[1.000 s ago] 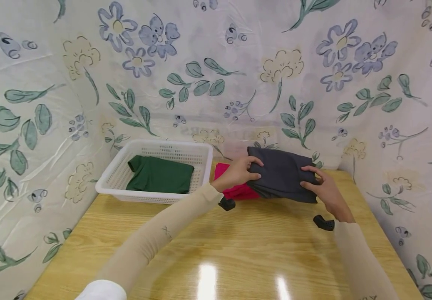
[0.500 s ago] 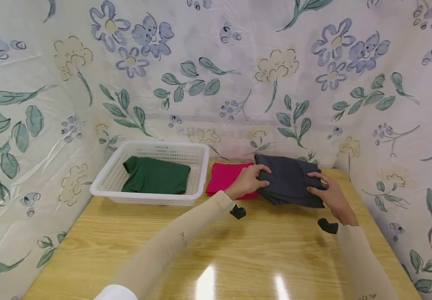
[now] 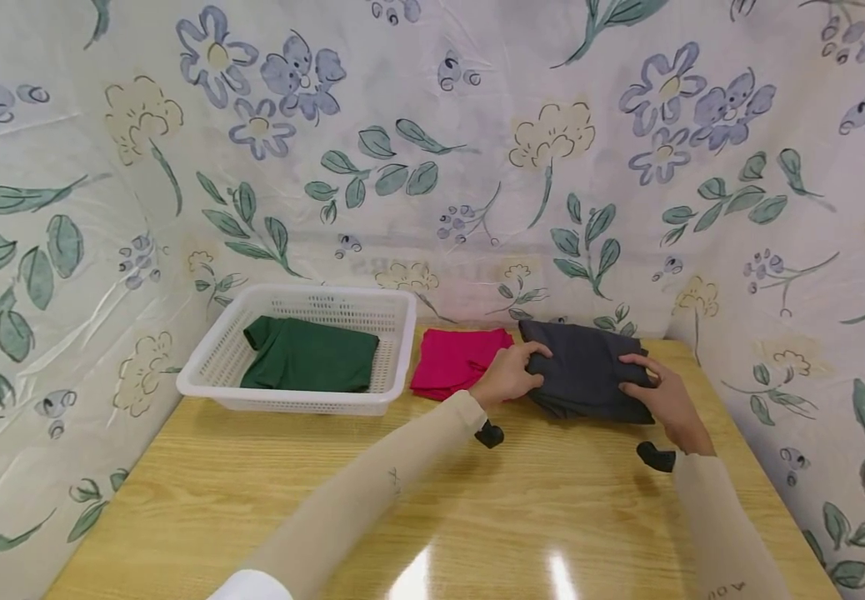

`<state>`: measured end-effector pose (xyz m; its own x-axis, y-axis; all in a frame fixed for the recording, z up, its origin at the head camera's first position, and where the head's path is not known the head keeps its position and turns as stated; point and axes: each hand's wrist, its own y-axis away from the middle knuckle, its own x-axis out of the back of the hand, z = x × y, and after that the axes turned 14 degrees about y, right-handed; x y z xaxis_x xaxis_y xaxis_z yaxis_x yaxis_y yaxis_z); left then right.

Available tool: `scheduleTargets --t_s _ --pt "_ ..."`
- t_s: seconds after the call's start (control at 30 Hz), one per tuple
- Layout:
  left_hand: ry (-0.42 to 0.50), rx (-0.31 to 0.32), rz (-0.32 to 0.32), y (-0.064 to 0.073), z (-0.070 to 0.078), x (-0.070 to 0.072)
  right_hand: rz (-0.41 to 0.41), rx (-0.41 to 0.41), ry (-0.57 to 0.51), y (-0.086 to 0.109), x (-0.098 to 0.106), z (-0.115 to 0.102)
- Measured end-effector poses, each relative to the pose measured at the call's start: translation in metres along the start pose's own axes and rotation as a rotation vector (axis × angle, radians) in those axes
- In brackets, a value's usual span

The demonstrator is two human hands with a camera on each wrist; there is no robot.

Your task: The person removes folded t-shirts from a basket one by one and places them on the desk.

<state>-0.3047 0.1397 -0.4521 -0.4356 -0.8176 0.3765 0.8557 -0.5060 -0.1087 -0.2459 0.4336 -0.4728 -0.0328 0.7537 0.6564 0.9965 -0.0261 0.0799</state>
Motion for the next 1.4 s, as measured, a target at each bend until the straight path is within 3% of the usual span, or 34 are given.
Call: scheduleTargets --t_s 0.37,0.63,0.87,1.2,1.4 --pt "-0.026 0.015 0.001 -0.010 -0.008 -0.009 0.017 -0.007 0.035 -0.005 -0.001 0.008" --pt "-0.062 0.060 0.013 -0.016 -0.013 -0.012 0.021 -0.006 0.056 -0.014 -0.005 0.011" --pt "-0.041 0.090 0.010 -0.019 -0.017 -0.011 0.017 -0.008 0.068 -0.018 -0.008 0.007" --pt "-0.198 0.101 -0.025 -0.019 -0.016 -0.014 -0.008 -0.042 0.088 -0.025 -0.006 0.007" --pt "-0.205 0.135 -0.063 -0.017 -0.011 -0.013 0.000 -0.068 0.112 -0.027 -0.007 0.008"
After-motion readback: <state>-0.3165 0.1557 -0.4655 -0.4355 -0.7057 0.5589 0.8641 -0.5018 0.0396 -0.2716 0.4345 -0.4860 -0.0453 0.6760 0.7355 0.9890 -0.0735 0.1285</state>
